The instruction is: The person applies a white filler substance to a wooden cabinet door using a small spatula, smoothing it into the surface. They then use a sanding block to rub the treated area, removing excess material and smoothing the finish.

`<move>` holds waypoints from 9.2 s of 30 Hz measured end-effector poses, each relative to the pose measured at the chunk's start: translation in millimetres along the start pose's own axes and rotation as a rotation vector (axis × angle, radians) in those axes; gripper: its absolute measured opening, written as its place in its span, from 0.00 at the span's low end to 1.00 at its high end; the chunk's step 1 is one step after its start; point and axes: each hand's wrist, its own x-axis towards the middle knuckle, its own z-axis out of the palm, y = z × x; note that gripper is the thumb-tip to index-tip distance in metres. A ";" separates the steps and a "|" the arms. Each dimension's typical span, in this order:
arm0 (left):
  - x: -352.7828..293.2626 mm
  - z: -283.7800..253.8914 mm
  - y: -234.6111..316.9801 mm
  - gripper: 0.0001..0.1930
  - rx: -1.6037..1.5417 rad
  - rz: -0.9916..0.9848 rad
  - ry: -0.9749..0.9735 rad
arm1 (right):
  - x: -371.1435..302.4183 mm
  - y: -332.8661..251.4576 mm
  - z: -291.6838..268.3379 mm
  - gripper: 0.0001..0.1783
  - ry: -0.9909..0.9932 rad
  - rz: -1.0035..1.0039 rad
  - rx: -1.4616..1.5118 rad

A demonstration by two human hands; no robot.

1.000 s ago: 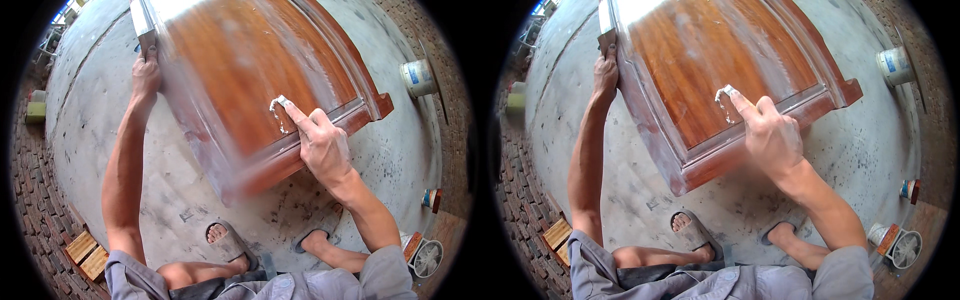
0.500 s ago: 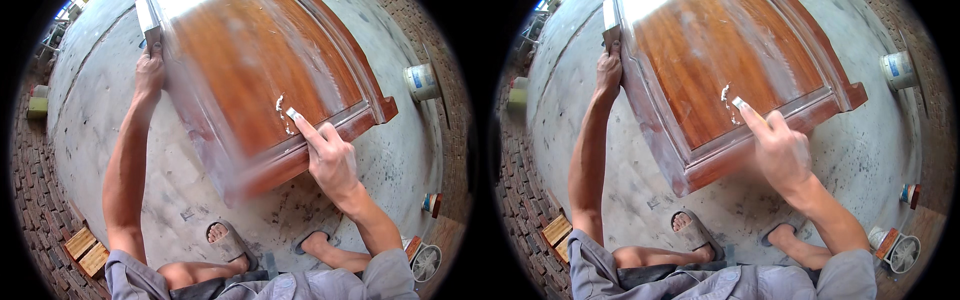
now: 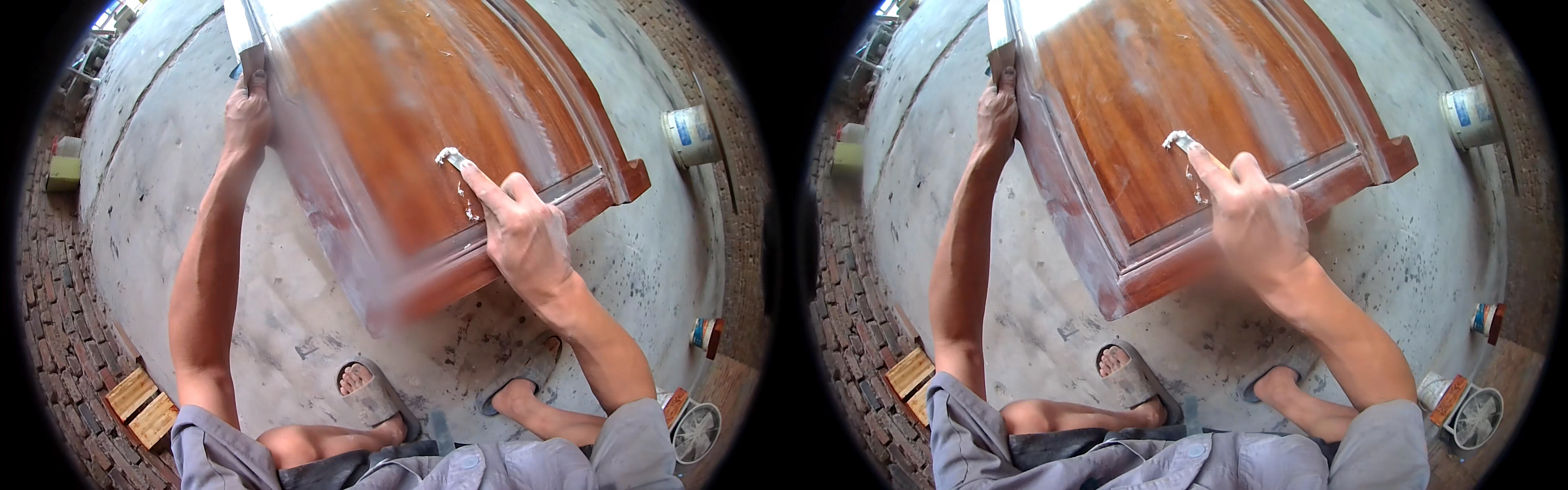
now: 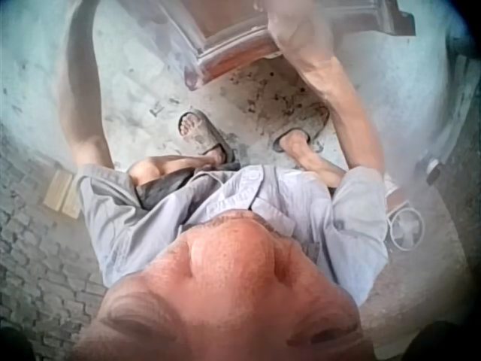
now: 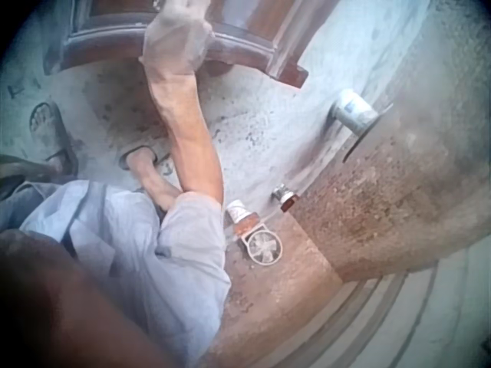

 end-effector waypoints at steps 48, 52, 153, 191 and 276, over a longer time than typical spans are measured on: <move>-0.2 3.2 5.2 0.25 0.010 0.037 0.025 | 65.6 -2.4 19.5 0.26 0.010 -0.004 0.013; -5.5 -4.5 7.2 0.28 0.004 0.021 0.009 | 52.2 -3.2 17.7 0.25 -0.003 -0.012 0.012; -4.2 -4.6 3.5 0.36 -0.020 0.047 -0.053 | 94.5 19.9 29.7 0.22 0.063 -0.024 0.090; -5.1 -1.8 1.0 0.24 -0.037 0.038 0.010 | 53.4 17.4 5.3 0.23 -0.060 -0.052 0.068; 2.8 -0.4 -5.3 0.33 -0.076 0.104 -0.003 | 95.2 22.5 20.0 0.24 0.003 -0.040 0.118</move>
